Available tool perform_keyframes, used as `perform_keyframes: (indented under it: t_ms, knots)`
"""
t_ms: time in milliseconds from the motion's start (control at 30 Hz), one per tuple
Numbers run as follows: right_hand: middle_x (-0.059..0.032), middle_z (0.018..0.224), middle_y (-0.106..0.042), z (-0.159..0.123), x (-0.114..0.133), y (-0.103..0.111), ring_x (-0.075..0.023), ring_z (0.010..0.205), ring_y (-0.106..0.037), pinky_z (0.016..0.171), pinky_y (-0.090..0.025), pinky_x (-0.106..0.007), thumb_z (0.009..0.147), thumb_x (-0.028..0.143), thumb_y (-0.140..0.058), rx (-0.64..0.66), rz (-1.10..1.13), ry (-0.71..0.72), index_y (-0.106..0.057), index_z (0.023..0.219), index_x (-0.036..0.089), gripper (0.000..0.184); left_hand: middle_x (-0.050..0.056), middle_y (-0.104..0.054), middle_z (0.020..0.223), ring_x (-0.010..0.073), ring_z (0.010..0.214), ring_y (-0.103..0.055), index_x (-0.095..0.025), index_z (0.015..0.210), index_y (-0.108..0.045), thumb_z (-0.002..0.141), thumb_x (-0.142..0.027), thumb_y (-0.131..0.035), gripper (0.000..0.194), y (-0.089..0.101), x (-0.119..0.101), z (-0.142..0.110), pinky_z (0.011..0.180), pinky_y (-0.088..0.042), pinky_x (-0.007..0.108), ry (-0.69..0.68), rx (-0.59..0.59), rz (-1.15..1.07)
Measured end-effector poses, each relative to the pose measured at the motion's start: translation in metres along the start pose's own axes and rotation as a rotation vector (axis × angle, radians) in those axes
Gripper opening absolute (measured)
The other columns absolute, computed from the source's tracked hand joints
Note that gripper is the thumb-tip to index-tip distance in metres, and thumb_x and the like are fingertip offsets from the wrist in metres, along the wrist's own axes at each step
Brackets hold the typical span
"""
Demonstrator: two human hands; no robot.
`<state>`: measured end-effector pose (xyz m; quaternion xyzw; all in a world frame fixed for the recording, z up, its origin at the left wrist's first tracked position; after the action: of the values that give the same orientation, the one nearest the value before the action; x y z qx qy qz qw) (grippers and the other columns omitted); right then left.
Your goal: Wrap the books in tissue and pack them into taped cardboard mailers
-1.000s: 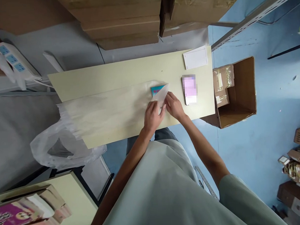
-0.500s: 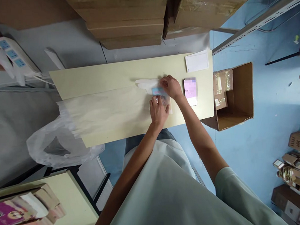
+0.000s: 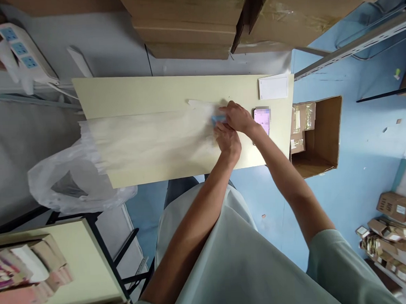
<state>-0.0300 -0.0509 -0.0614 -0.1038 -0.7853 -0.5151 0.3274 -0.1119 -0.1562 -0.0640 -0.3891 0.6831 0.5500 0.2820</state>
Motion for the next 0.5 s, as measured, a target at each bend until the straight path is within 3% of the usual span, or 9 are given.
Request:
perform_keyframes:
  t_ms: [167,267,400,500]
  knots:
    - [-0.0129,0.107,-0.071,0.004,0.022,0.012,-0.0318,0.114,-0.068,0.106,-0.054,-0.053,0.106,0.049,-0.066,0.101,-0.082,0.152,-0.074,0.097,0.020,0.031,0.032,-0.061,0.134,0.0491,0.141,-0.049,-0.005,0.135,-0.065,0.106,-0.030,-0.054,0.040,0.019,0.000,-0.022,0.118,-0.040,0.068,0.085,-0.028,0.017]
    - [-0.0089,0.115,-0.076,0.009,0.050,0.023,-0.0329,0.127,-0.065,0.117,-0.046,-0.054,0.100,0.056,-0.071,0.301,-0.187,0.310,-0.079,0.100,0.023,0.034,0.028,-0.061,0.142,0.0399,0.139,-0.056,-0.006,0.148,-0.056,0.107,-0.019,-0.040,0.045,0.043,-0.001,-0.042,0.119,-0.046,0.059,0.007,-0.011,0.021]
    - [-0.0066,0.122,-0.080,0.026,0.073,0.048,-0.0350,0.130,-0.066,0.118,-0.045,-0.052,0.094,0.072,-0.070,0.647,-0.337,0.318,-0.083,0.119,0.027,0.054,0.021,-0.067,0.140,0.0307,0.130,-0.065,-0.015,0.152,-0.053,0.112,-0.025,-0.034,0.045,0.074,0.005,-0.061,0.110,-0.055,0.046,0.019,-0.046,-0.143]
    - [-0.0060,0.127,-0.079,0.043,0.074,0.066,-0.0354,0.125,-0.068,0.115,-0.048,-0.052,0.086,0.074,-0.078,0.697,-0.325,0.253,-0.080,0.130,0.028,0.063,0.019,-0.074,0.128,0.0299,0.120,-0.071,-0.017,0.139,-0.062,0.115,-0.038,-0.036,0.041,0.090,0.015,-0.068,0.105,-0.057,0.044,0.161,-0.115,-0.275]
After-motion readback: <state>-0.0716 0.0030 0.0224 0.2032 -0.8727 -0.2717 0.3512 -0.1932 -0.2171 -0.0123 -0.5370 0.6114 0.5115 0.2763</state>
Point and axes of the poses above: each hand's wrist, its own z-axis towards the middle knuckle, its own y-axis out of the back of the hand, x = y × z, the point moved 1 cm from there along z, towards the middle knuckle
